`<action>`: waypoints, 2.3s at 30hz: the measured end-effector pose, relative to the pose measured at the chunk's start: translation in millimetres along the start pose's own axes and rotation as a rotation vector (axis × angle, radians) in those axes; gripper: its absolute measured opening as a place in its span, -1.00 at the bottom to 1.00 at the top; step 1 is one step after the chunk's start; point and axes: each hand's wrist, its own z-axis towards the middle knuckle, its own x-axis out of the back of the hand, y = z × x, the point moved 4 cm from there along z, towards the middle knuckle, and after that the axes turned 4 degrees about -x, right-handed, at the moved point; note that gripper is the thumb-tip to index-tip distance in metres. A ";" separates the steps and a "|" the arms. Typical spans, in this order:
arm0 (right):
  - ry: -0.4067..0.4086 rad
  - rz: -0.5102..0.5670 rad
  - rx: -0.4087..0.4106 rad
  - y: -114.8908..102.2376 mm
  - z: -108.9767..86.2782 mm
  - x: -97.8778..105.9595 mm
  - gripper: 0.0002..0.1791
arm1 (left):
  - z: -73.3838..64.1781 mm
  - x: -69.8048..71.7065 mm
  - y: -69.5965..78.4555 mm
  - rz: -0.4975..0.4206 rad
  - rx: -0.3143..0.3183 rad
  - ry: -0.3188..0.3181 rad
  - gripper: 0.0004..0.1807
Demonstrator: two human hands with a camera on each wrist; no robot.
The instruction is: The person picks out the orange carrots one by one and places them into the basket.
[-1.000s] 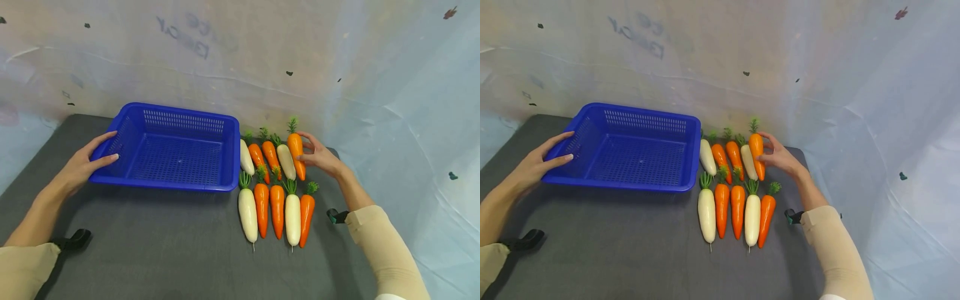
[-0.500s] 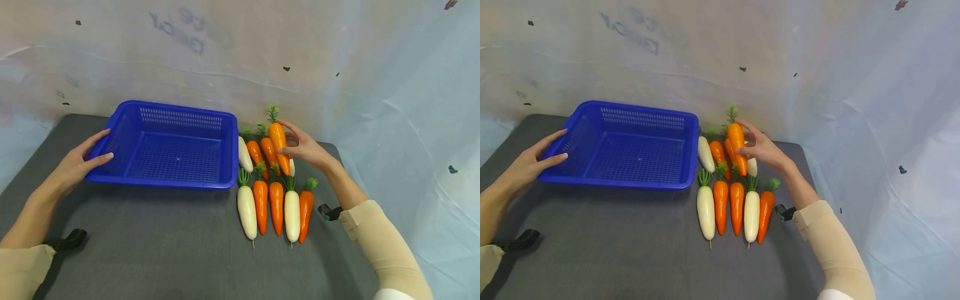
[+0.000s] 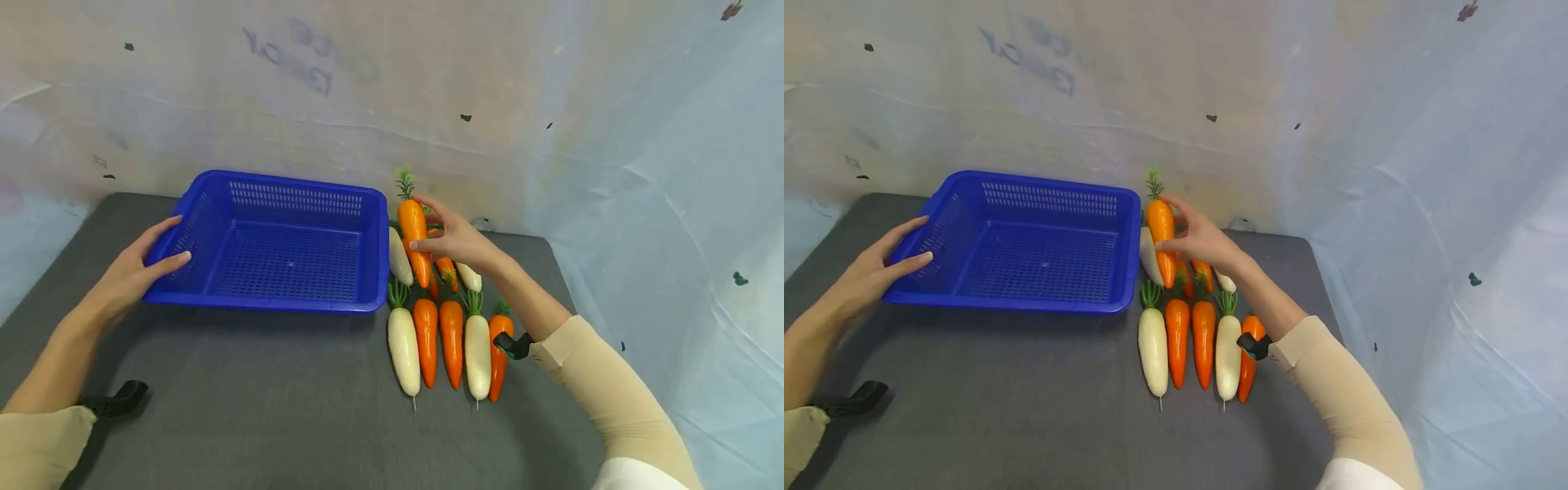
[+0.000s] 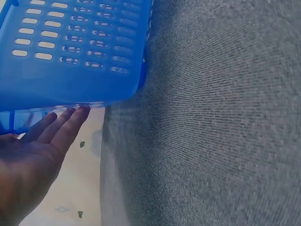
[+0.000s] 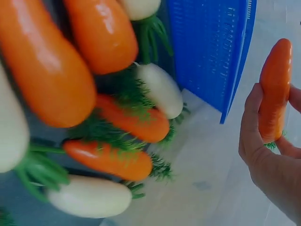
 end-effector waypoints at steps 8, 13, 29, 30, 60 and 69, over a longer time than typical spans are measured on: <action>-0.040 0.035 0.016 -34.1 14.7 -19.5 -0.06 | 1.2 0.4 -1.7 0.012 -0.015 0.022 -0.21; -0.080 0.095 0.031 -58.4 19.3 -33.6 -0.05 | 1.2 1.4 -1.8 0.012 -0.019 0.025 -0.21; -0.117 0.226 0.064 -58.6 71.4 -66.9 -0.06 | -2.9 0.2 -8.7 -0.034 -0.023 0.064 -0.30; -0.118 0.230 0.065 -58.0 73.3 -70.2 -0.06 | -2.6 0.2 -8.9 -0.037 -0.024 0.067 -0.30; -0.179 0.331 -0.098 -56.9 121.9 -177.4 -0.06 | -10.6 -1.2 -14.9 -0.054 -0.040 0.068 -0.32; -0.129 0.331 -0.134 -57.0 132.1 -197.8 -0.07 | -11.7 0.2 -11.9 -0.064 -0.029 0.066 -0.32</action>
